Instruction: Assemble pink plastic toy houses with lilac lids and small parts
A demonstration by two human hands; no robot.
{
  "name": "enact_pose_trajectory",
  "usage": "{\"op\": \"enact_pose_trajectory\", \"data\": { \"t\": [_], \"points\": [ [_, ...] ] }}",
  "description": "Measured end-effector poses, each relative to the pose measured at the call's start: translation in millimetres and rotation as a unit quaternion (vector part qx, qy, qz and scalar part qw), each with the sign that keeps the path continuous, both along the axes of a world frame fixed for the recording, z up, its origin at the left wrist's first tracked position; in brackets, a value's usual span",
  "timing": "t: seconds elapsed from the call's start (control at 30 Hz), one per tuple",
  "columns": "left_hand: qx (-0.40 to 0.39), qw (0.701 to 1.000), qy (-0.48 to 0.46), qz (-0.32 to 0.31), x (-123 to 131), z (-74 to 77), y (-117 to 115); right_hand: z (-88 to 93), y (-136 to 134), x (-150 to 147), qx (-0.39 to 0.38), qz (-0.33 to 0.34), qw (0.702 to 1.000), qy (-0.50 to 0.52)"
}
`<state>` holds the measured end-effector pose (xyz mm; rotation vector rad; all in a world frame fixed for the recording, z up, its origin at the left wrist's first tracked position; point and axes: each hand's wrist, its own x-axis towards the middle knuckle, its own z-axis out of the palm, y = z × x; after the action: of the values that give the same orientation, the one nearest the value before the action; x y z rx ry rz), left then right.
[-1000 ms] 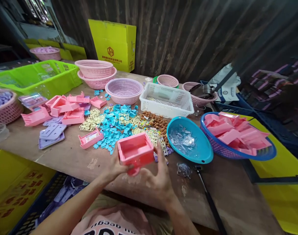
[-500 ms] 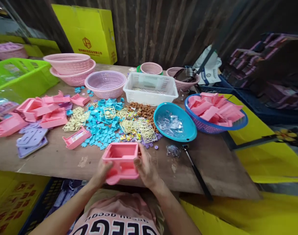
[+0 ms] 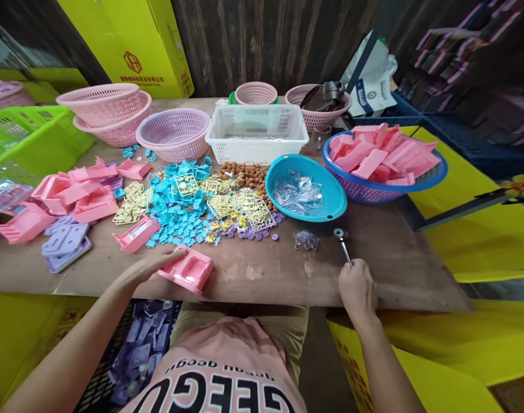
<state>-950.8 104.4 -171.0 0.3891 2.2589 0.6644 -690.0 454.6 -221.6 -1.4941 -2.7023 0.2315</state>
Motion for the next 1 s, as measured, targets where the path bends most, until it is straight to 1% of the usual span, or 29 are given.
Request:
{"op": "enact_pose_trajectory", "data": {
  "t": [0.03, 0.07, 0.1, 0.13, 0.17, 0.2, 0.23, 0.27, 0.3, 0.4, 0.47, 0.57, 0.63, 0.73, 0.8, 0.93, 1.0],
  "points": [
    [-0.036, 0.998, 0.046, -0.035, -2, 2.6, 1, 3.2, -9, 1, -0.012, 0.005, 1.000, 0.022],
    [-0.067, 0.992, 0.085, -0.065, -1, 5.2, 3, 6.7, -22, 0, -0.037, 0.028, 0.997, 0.055],
    [-0.089, 0.986, 0.114, -0.088, 0, 7.8, 5, 10.3, -36, -3, -0.079, 0.071, 0.989, 0.098],
    [-0.107, 0.980, 0.136, -0.099, 4, 10.0, 6, 14.0, -53, -7, -0.133, 0.129, 0.972, 0.144],
    [-0.124, 0.976, 0.150, -0.103, 7, 11.8, 8, 17.5, -71, -13, -0.195, 0.190, 0.943, 0.191],
    [-0.139, 0.973, 0.153, -0.103, 11, 13.2, 10, 21.0, -89, -22, -0.261, 0.253, 0.905, 0.223],
    [-0.151, 0.972, 0.147, -0.101, 15, 14.0, 12, 24.4, -105, -31, -0.294, 0.292, 0.879, 0.236],
    [-0.159, 0.972, 0.138, -0.101, 17, 14.4, 13, 27.8, -120, -40, -0.321, 0.323, 0.856, 0.244],
    [-0.164, 0.973, 0.129, -0.102, 19, 14.4, 14, 31.1, -132, -49, -0.335, 0.347, 0.840, 0.248],
    [-0.173, 0.970, 0.131, -0.107, 20, 12.9, 14, 39.6, -153, -66, -0.330, 0.388, 0.814, 0.279],
    [-0.178, 0.968, 0.143, -0.107, 18, 11.6, 14, 41.7, -157, -71, -0.306, 0.403, 0.812, 0.290],
    [-0.173, 0.970, 0.141, -0.100, 18, 9.9, 13, 40.0, -157, -72, -0.285, 0.430, 0.828, 0.217],
    [-0.169, 0.972, 0.132, -0.093, 19, 9.2, 13, 39.8, -157, -72, -0.283, 0.441, 0.833, 0.178],
    [-0.169, 0.974, 0.126, -0.086, 21, 8.3, 13, 43.9, -157, -72, -0.276, 0.427, 0.831, 0.226],
    [-0.173, 0.974, 0.120, -0.084, 21, 7.8, 13, 46.2, -157, -70, -0.269, 0.433, 0.826, 0.239],
    [-0.176, 0.976, 0.106, -0.071, 20, 6.5, 13, 44.5, -158, -66, -0.267, 0.470, 0.827, 0.155],
    [-0.177, 0.976, 0.105, -0.067, 20, 6.3, 13, 44.0, -160, -64, -0.263, 0.479, 0.824, 0.154]
  ]
}}
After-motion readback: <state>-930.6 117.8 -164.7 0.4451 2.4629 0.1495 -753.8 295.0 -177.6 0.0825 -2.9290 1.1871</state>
